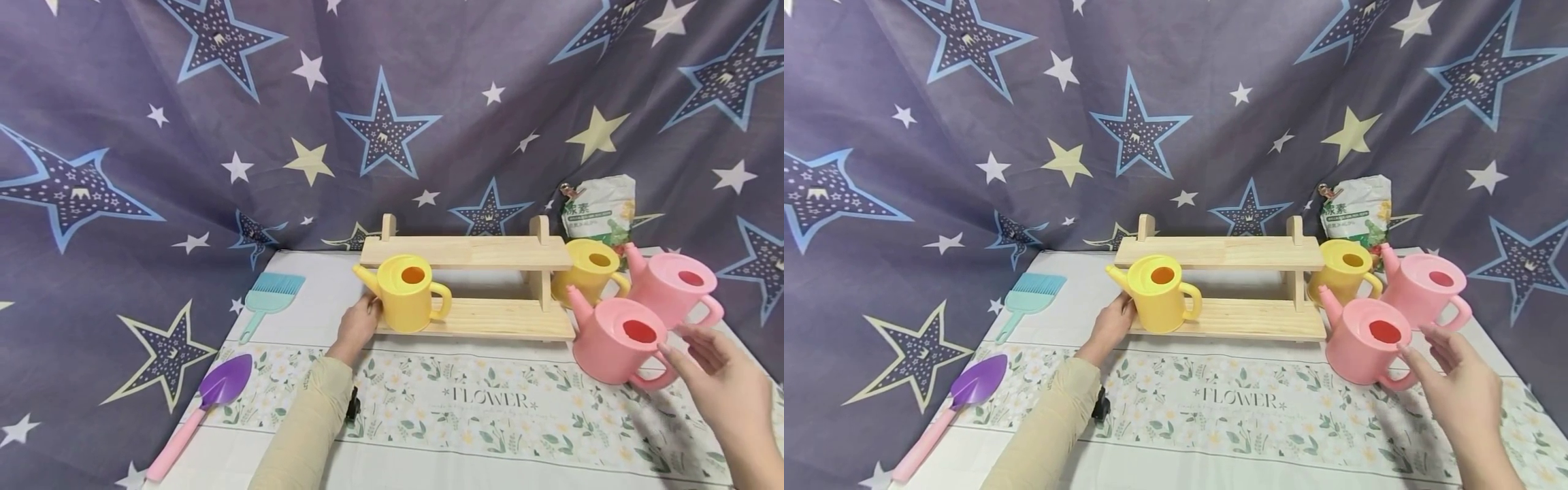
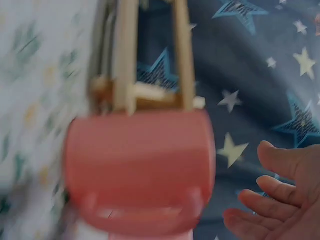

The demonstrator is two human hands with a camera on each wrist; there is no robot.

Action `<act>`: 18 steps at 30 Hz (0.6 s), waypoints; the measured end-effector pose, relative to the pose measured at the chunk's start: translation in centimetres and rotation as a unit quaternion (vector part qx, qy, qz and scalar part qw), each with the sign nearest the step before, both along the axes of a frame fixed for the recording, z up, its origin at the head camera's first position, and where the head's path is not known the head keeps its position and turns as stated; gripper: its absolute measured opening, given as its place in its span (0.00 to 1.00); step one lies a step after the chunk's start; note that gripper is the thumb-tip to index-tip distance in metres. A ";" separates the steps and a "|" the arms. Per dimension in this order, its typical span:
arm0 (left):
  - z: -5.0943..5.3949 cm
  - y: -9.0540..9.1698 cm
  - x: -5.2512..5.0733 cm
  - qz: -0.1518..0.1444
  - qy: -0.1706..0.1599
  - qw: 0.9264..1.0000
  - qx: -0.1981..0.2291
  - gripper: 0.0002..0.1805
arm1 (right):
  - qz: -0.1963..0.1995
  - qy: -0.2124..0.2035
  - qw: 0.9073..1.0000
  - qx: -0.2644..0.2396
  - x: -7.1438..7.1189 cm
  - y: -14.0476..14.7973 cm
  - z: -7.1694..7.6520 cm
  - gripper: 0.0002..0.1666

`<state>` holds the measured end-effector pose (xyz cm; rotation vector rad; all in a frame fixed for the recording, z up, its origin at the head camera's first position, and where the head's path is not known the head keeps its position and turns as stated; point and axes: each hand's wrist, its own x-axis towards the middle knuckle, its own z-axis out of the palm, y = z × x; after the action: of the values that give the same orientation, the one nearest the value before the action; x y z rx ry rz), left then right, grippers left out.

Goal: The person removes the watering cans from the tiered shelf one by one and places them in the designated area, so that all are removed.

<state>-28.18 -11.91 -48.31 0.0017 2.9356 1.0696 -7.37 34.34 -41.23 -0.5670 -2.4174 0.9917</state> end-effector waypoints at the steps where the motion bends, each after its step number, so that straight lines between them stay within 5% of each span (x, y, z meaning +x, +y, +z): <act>1: 0.0 0.0 0.0 0.000 0.000 1.000 0.000 0.25 | 0.004 0.011 1.000 -0.010 -0.2 -0.3 0.3 0.32; 8: -0.2 -0.1 0.0 0.001 0.002 1.000 -0.004 0.25 | 0.093 0.080 0.992 -0.021 -1.6 -3.1 1.9 0.28; 14: -0.2 -0.1 0.0 0.001 0.004 1.000 -0.003 0.25 | 0.193 0.149 0.969 -0.025 -3.4 -6.0 1.8 0.23; 18: -0.1 -0.1 -0.1 0.001 0.004 1.000 -0.001 0.25 | 0.243 0.142 0.959 -0.019 -4.7 -7.7 1.6 0.23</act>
<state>-28.24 -11.97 -48.46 0.0016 2.9449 1.0682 -12.04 26.62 -39.63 0.1702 -2.3190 1.2181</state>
